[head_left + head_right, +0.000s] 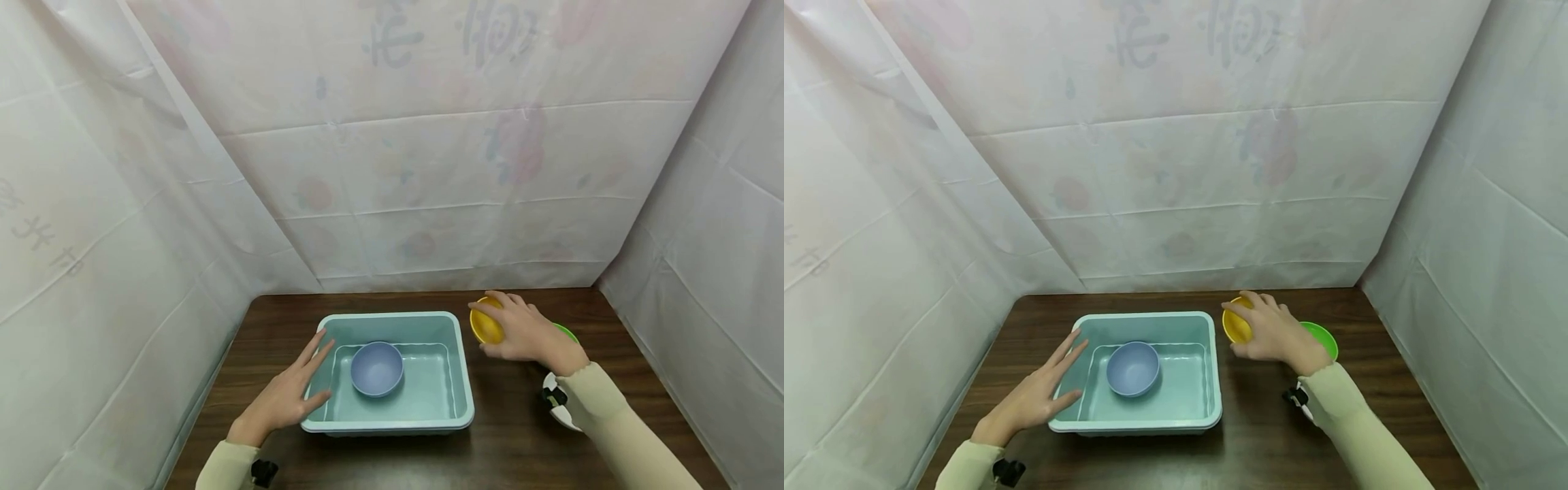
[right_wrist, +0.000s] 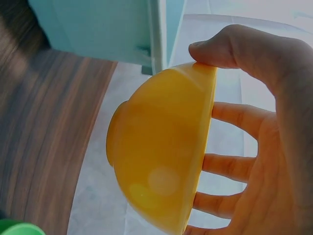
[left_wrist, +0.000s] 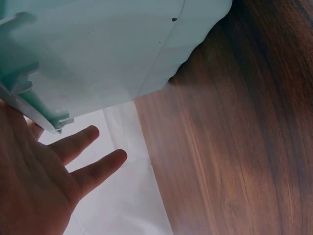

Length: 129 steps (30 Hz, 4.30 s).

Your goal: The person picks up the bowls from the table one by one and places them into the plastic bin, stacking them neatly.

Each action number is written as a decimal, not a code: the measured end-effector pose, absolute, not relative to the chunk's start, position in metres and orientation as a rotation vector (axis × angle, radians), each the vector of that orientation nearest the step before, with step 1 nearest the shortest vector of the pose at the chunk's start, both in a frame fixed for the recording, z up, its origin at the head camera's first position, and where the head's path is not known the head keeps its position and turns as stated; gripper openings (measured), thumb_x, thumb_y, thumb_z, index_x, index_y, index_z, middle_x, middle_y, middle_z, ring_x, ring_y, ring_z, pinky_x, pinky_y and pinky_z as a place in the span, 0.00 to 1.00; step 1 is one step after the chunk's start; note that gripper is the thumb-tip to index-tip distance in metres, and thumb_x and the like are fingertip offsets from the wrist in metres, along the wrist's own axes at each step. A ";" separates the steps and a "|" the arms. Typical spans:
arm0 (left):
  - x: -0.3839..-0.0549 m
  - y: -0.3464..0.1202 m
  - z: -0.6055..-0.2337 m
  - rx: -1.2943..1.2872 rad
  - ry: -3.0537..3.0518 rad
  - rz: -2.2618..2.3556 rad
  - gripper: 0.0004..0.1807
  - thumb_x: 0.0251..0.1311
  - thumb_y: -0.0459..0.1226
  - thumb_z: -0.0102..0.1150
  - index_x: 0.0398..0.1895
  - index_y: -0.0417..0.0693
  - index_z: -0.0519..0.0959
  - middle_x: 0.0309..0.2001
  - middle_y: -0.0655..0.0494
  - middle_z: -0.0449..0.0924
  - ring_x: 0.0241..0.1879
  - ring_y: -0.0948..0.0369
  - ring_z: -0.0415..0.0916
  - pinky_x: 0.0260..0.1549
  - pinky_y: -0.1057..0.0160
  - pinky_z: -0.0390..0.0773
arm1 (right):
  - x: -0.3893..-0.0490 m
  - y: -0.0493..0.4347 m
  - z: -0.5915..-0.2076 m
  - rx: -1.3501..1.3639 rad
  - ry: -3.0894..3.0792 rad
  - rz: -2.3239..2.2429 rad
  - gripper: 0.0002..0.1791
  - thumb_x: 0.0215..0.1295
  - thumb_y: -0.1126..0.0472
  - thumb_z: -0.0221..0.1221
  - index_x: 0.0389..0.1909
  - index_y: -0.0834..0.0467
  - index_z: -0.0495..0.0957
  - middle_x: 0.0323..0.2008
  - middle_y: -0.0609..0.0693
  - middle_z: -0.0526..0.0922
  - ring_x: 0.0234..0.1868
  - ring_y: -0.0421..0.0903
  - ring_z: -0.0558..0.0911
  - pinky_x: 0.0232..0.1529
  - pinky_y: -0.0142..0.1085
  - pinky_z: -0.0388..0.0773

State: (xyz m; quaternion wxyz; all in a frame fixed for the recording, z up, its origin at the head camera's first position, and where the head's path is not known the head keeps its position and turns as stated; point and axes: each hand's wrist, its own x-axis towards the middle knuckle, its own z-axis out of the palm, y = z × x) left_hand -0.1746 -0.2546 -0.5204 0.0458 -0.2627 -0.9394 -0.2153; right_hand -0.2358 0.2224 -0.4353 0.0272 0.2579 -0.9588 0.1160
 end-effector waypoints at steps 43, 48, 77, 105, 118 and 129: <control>-0.178 -0.256 -0.522 -0.822 -2.846 -0.659 0.46 0.68 0.55 0.60 0.84 0.54 0.54 0.84 0.50 0.43 0.65 0.47 0.77 0.37 0.55 0.83 | -0.243 0.153 -0.392 0.983 -2.881 0.210 0.38 0.55 0.41 0.67 0.70 0.41 0.74 0.68 0.52 0.70 0.64 0.57 0.69 0.50 0.57 0.75; -0.178 -0.256 -0.521 -0.828 -2.837 -0.668 0.46 0.67 0.55 0.61 0.83 0.53 0.54 0.84 0.49 0.43 0.66 0.46 0.75 0.38 0.53 0.83 | -0.243 0.136 -0.391 1.036 -2.891 0.218 0.38 0.55 0.41 0.66 0.70 0.40 0.73 0.67 0.52 0.70 0.64 0.56 0.69 0.49 0.57 0.76; -0.174 -0.258 -0.523 -0.817 -2.860 -0.680 0.48 0.67 0.55 0.61 0.84 0.55 0.50 0.85 0.50 0.40 0.70 0.42 0.71 0.42 0.44 0.83 | -0.234 0.066 -0.415 1.316 -2.863 0.029 0.42 0.58 0.37 0.65 0.75 0.40 0.68 0.74 0.56 0.66 0.71 0.55 0.68 0.51 0.55 0.79; -0.169 -0.256 -0.522 -0.812 -2.888 -0.697 0.47 0.69 0.55 0.59 0.85 0.53 0.49 0.85 0.50 0.38 0.70 0.42 0.70 0.48 0.40 0.82 | -0.236 0.043 -0.457 1.457 -2.788 -0.008 0.42 0.59 0.35 0.66 0.76 0.37 0.67 0.73 0.53 0.68 0.68 0.53 0.71 0.55 0.55 0.81; -0.166 -0.259 -0.520 -0.801 -2.893 -0.701 0.46 0.70 0.54 0.59 0.84 0.53 0.50 0.85 0.49 0.39 0.68 0.43 0.73 0.47 0.42 0.82 | -0.233 0.028 -0.468 1.486 -2.789 -0.050 0.42 0.60 0.35 0.65 0.75 0.36 0.67 0.72 0.52 0.69 0.68 0.52 0.71 0.52 0.52 0.82; -0.166 -0.259 -0.520 -0.797 -2.900 -0.719 0.46 0.71 0.53 0.59 0.84 0.51 0.50 0.85 0.50 0.37 0.69 0.42 0.72 0.46 0.42 0.82 | -0.235 0.017 -0.475 1.507 -2.807 -0.046 0.42 0.59 0.34 0.66 0.75 0.35 0.67 0.71 0.51 0.69 0.68 0.51 0.71 0.54 0.55 0.81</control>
